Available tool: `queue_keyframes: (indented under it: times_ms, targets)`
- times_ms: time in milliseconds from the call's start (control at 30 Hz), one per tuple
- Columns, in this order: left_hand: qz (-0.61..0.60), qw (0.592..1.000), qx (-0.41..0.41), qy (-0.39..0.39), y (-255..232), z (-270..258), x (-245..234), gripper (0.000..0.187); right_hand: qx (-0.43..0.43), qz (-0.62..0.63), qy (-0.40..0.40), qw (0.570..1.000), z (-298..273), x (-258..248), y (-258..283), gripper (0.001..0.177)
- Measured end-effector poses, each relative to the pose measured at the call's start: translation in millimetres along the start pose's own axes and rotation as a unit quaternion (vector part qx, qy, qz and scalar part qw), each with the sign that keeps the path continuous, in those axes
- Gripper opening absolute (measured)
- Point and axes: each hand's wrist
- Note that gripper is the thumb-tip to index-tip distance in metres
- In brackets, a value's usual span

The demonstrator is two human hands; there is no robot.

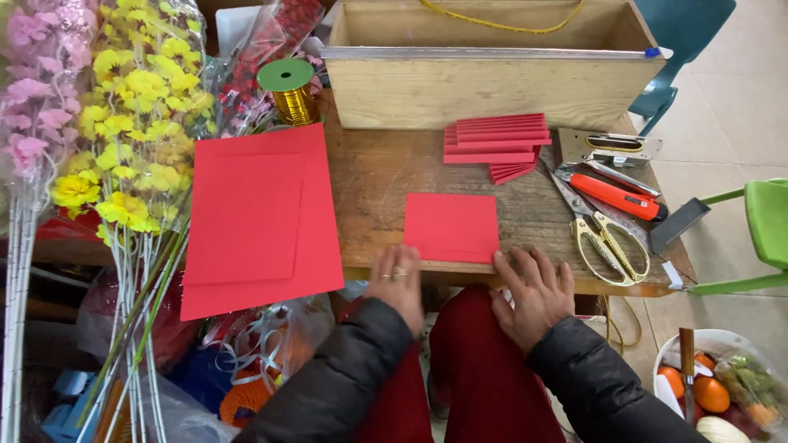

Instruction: Folding small pieces of red paper into accordion-style fans by hand.

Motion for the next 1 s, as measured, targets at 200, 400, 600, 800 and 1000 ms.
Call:
queue_keyframes:
  times_ms: [200, 400, 600, 800, 1000]
  targets:
    - [0.029, 0.993, 0.014, -0.115, 17.4, -4.2, 6.4, 0.101, 0.017, 0.047, -0.026, 0.998, -8.5, 4.0, 3.4, 0.081]
    - [-0.018, 0.989, 0.033, -0.142, -5.7, -17.8, -36.5, 0.056, 0.312, 0.554, -0.13, 0.76, 0.6, -67.7, 70.9, 0.061]
    - [-0.18, 0.962, 0.107, -0.178, -52.5, -57.4, -69.4, 0.026, 0.509, 0.731, -0.026, 0.455, 26.7, -55.2, 83.6, 0.039]
    - [-0.227, 0.951, 0.081, -0.195, -51.1, -61.9, -89.8, 0.034, 0.383, 0.674, -0.185, 0.604, 38.9, -38.5, 82.3, 0.021]
    - [-0.241, 0.933, 0.023, -0.265, -40.4, -49.3, -115.2, 0.034, 0.03, 0.112, -0.279, 0.953, 67.9, -89.5, 12.9, 0.044]
Point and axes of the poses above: each hand's wrist, its own z-axis towards the middle knuckle, its own x-axis out of the palm, y = z × x, and after that the axes turned 15 degrees about -x, right-handed
